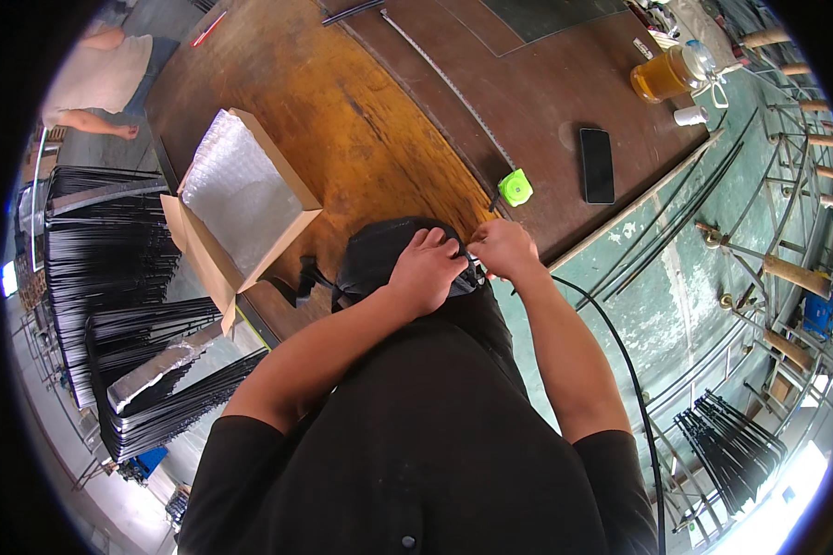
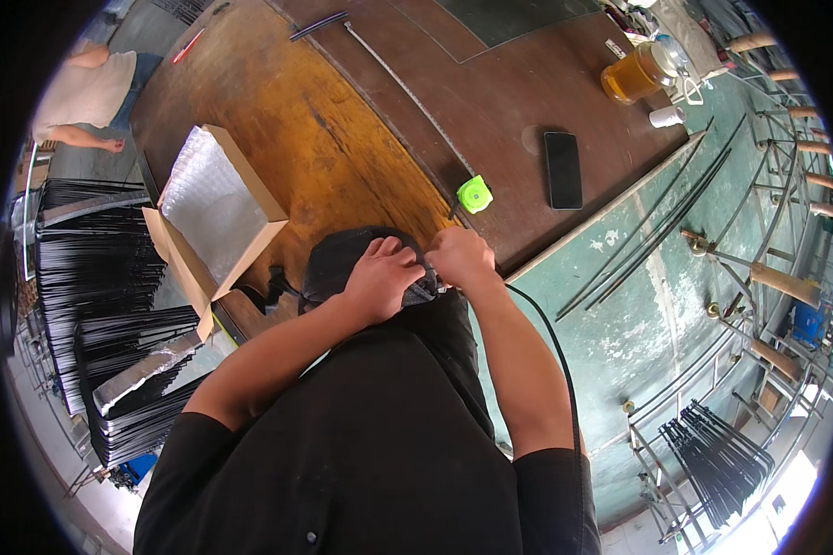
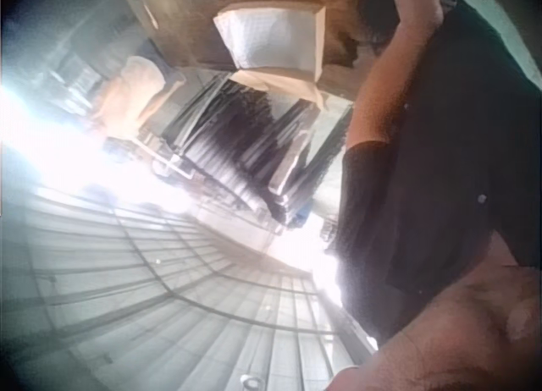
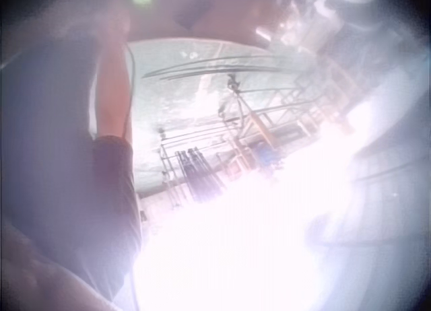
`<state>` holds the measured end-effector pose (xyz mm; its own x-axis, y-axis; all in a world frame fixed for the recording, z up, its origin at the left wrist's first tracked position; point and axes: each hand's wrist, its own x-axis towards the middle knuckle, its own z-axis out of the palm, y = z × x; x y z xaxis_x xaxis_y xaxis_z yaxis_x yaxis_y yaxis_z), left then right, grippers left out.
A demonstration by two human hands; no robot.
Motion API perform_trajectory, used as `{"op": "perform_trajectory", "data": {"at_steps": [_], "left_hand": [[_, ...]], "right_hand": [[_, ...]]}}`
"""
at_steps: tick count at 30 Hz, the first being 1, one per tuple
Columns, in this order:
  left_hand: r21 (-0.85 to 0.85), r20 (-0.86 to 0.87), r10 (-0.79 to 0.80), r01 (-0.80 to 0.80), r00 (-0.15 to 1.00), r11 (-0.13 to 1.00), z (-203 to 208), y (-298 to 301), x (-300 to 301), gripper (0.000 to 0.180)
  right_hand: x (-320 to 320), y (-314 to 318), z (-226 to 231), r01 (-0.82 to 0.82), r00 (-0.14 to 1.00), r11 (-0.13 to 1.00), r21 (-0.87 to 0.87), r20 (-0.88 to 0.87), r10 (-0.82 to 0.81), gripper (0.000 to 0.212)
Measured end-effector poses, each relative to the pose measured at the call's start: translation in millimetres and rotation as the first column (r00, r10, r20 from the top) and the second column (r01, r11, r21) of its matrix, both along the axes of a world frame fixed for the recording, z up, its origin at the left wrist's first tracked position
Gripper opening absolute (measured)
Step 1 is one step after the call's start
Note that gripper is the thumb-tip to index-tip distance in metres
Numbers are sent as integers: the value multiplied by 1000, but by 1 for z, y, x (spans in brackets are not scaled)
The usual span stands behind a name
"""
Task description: The person packs a power adapter and cable into a small black pouch, zips it, and places the pouch into a cardboard box. They then close the box and set it aside. Next, they pick up a long black metal rod, bend it into a U-shape on a workbench, and place it on a yellow metal rack.
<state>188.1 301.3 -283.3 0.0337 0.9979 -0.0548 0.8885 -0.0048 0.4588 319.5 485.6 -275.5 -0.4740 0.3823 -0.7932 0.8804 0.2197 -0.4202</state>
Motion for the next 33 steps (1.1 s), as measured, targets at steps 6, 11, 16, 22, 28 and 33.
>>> {"op": "perform_trajectory", "data": {"at_steps": [6,11,16,22,28,33], "left_hand": [[41,-34,15,-14,999,999,7,-1,3,26],[43,-65,28,-25,997,999,13,-5,-2,27],[7,-61,90,-90,994,996,14,-4,-4,30],[51,-116,132,-127,984,991,8,-4,-4,29],[74,-119,134,-126,984,989,4,-3,-4,30],[61,-99,131,-125,986,990,5,-3,-3,33]], "right_hand": [[-7,-17,-4,-163,984,963,215,-35,175,25],[0,-12,-8,-27,993,970,242,-106,54,27],[4,-7,-10,-21,985,973,232,-164,60,28],[13,-4,-3,64,967,994,92,-253,-39,22],[20,-17,4,-133,941,943,304,-261,216,19],[16,-20,10,-216,958,925,313,-115,262,20]]}}
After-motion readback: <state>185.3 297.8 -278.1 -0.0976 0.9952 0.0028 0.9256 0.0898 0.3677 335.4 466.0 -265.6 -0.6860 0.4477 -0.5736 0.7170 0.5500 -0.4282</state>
